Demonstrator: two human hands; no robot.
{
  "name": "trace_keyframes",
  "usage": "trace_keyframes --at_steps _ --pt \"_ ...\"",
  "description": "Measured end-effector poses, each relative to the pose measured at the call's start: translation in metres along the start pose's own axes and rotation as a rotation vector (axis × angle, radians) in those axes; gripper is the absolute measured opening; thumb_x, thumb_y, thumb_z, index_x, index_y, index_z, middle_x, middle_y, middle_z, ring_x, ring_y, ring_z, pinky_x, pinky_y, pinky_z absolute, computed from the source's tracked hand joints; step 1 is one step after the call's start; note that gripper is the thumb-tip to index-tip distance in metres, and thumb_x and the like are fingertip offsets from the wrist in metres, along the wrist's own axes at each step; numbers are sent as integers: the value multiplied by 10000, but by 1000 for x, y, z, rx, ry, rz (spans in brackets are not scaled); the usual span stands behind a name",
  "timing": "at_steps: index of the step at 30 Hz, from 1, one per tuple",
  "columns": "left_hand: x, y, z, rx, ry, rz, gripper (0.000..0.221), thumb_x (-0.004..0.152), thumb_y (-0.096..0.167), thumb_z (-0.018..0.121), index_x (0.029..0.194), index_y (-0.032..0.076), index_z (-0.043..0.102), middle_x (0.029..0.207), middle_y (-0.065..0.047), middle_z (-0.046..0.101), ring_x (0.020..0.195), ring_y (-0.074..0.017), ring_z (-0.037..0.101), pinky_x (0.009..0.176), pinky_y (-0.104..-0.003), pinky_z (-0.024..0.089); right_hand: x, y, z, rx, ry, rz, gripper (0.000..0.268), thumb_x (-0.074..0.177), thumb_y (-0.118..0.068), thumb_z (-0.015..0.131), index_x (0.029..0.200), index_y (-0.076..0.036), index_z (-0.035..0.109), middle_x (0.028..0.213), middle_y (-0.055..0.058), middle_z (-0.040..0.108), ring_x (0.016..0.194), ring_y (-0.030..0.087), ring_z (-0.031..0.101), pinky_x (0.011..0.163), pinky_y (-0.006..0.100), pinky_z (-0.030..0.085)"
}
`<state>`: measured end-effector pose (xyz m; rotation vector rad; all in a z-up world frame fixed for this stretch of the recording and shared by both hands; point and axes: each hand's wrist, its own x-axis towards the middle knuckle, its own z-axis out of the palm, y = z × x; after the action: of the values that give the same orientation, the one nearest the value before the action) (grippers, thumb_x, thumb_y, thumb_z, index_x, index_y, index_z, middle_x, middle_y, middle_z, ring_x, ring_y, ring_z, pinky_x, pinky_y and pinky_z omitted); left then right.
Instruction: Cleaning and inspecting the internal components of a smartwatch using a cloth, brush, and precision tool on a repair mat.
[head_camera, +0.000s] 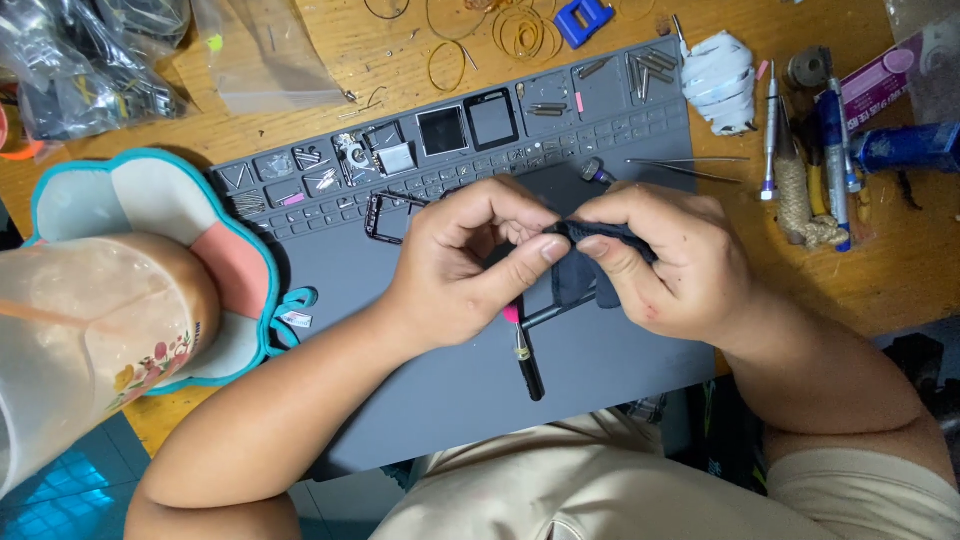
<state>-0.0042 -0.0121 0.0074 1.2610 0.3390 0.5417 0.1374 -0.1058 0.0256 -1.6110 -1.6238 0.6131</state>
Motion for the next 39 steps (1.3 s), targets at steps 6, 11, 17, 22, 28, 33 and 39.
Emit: trace_keyframes --at_steps 6,11,17,22,28,33,39 --pt "-1 -1 1 -76 -33 -66 46 791 60 514 814 59 474 627 14 411 488 -39 316 454 -167 271 1 2 -1 6 -20 -52 184 790 -132 466 805 49 489 642 117 481 537 224 453 517 289 366" --pt "1 -1 1 -38 -2 -97 36 794 83 510 792 75 475 597 23 423 487 -34 323 447 -163 278 -5 3 -3 -121 30 95 214 827 -166 407 780 25 492 587 73 458 479 202 421 469 300 328" --pt "1 -4 -2 -66 -16 -45 169 801 31 514 943 60 426 779 -29 469 655 -69 454 617 -164 390 -6 6 -4 -138 48 126 188 835 -136 413 764 20 491 564 50 427 474 176 389 465 284 309" --pt "-1 -7 0 -65 -42 -96 150 798 13 520 943 31 488 712 -47 521 672 -76 527 626 -169 447 -6 6 -2 -62 14 128 174 816 -131 440 775 28 500 575 60 456 473 164 406 459 264 308" --pt "1 -7 0 69 10 31 108 778 13 542 874 24 494 717 -60 521 631 -94 518 576 -174 437 0 2 -3 138 -40 261 146 737 -75 599 822 -5 503 735 52 534 628 108 487 579 199 380" --pt "-3 -10 2 -116 43 -45 130 770 -6 538 884 7 477 786 -130 584 749 -152 602 695 -224 532 1 -1 -4 95 45 240 243 819 -178 423 857 28 547 761 90 577 642 149 548 570 224 406" --pt "-2 -9 4 -41 133 -53 120 749 26 561 840 21 484 729 -123 591 706 -152 611 632 -203 524 0 6 4 -101 128 -126 104 765 -1 565 776 27 466 822 185 529 712 281 534 659 335 425"
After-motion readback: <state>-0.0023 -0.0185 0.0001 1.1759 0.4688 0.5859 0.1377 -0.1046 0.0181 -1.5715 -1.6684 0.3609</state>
